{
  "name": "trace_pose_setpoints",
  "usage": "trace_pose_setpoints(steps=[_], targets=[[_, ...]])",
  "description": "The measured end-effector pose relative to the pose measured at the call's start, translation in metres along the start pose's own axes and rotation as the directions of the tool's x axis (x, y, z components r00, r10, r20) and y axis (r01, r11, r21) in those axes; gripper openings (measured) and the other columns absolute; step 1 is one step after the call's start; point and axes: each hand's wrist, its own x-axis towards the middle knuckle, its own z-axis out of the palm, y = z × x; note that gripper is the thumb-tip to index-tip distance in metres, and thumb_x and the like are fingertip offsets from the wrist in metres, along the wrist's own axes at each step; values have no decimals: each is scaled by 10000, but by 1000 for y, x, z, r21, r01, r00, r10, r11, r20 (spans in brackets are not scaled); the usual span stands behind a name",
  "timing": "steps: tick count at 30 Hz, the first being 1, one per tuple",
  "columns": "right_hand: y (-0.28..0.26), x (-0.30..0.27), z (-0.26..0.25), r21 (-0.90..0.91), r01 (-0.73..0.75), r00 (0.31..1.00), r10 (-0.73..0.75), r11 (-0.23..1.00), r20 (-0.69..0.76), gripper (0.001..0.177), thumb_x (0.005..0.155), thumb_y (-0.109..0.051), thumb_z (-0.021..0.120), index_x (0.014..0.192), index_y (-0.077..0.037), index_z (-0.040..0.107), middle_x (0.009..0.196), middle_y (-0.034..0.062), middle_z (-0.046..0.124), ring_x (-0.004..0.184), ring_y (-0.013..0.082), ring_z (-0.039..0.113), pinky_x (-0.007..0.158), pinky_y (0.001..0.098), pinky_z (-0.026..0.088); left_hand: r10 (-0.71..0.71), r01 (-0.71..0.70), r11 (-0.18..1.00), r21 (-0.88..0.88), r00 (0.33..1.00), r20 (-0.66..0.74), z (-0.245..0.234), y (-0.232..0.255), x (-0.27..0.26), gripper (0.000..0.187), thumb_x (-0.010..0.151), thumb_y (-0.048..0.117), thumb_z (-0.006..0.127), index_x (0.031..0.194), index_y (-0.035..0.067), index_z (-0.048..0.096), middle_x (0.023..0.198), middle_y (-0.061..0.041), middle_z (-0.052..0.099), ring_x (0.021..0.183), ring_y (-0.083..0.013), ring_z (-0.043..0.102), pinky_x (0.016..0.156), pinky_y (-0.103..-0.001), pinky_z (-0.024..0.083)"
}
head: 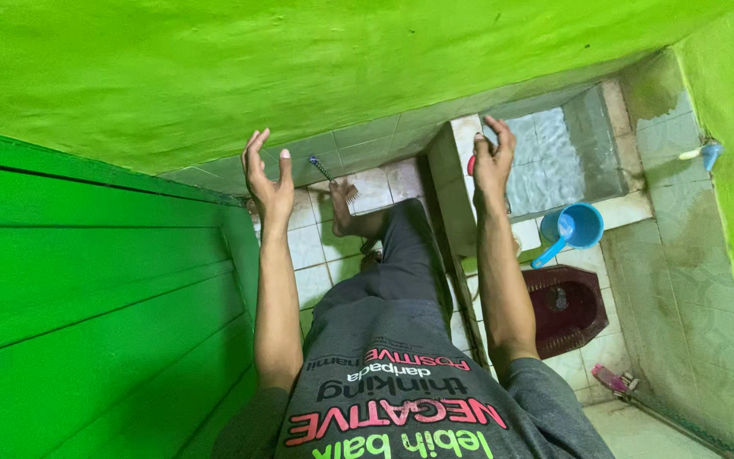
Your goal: The person prepares a cleaning solution by pouring water and a powdered substance into a container, then mixes it by hand. They apply the mixture to a squat toilet using a brush and scrub the surface, followed by rinsing with water from a blue scoop.
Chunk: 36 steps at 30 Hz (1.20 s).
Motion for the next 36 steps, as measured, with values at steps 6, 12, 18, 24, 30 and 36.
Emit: trace_pose_setpoints(steps=[6, 12, 18, 24, 30, 36], targets=[[2, -15, 15, -143, 226, 969, -208, 964, 132, 348, 1096, -24, 669, 1438, -79, 702, 1636, 195, 424, 1461, 285, 570, 1140, 361, 606, -38, 37, 998, 49, 999, 14, -9, -36, -4, 444, 1043, 212, 774, 1461, 154, 635, 1580, -145, 579, 1482, -336, 558, 1172, -536, 486], [-3, -39, -8, -113, 243, 964, -227, 963, 135, 341, 1091, -32, 674, 1429, -76, 679, 1610, 187, 455, 1399, 273, 615, 1135, 357, 593, -41, 53, 994, 100, 993, -112, -11, -109, 9, 452, 1019, 136, 784, 1450, 117, 652, 1501, -148, 658, 1456, -355, 575, 1263, -513, 398], [-34, -57, -25, -289, 257, 966, -237, 922, 103, 287, 1099, -15, 686, 1382, -48, 725, 1542, 183, 549, 1373, 268, 622, 1113, 367, 592, -130, 133, 991, 9, 982, -140, -45, -93, -4, 458, 1077, 158, 723, 1515, 145, 589, 1617, -152, 539, 1516, -355, 494, 1187, -559, 447], [-58, -55, 16, -216, 364, 919, -311, 906, 243, 269, 1133, -14, 671, 1399, -33, 707, 1565, 177, 529, 1383, 266, 635, 1153, 378, 591, -87, 86, 996, -13, 984, -153, -83, -56, -36, 454, 1103, 236, 714, 1532, 158, 588, 1684, -130, 516, 1548, -352, 505, 1193, -591, 480], [-61, -47, 59, -136, 334, 894, -268, 932, 359, 288, 1137, -35, 659, 1424, -54, 682, 1581, 161, 505, 1316, 250, 708, 1148, 369, 565, -104, 107, 994, 1, 974, -200, -107, -63, -53, 432, 1129, 236, 710, 1537, 157, 592, 1679, -137, 510, 1547, -358, 513, 1206, -581, 494], [-86, -41, 73, -182, 392, 876, -306, 902, 373, 268, 1138, -29, 669, 1399, -60, 723, 1563, 167, 529, 1284, 244, 684, 1148, 369, 576, -124, 131, 991, 14, 963, -238, -115, -71, -50, 451, 1101, 241, 727, 1525, 152, 598, 1651, -145, 539, 1529, -353, 517, 1199, -579, 479]])
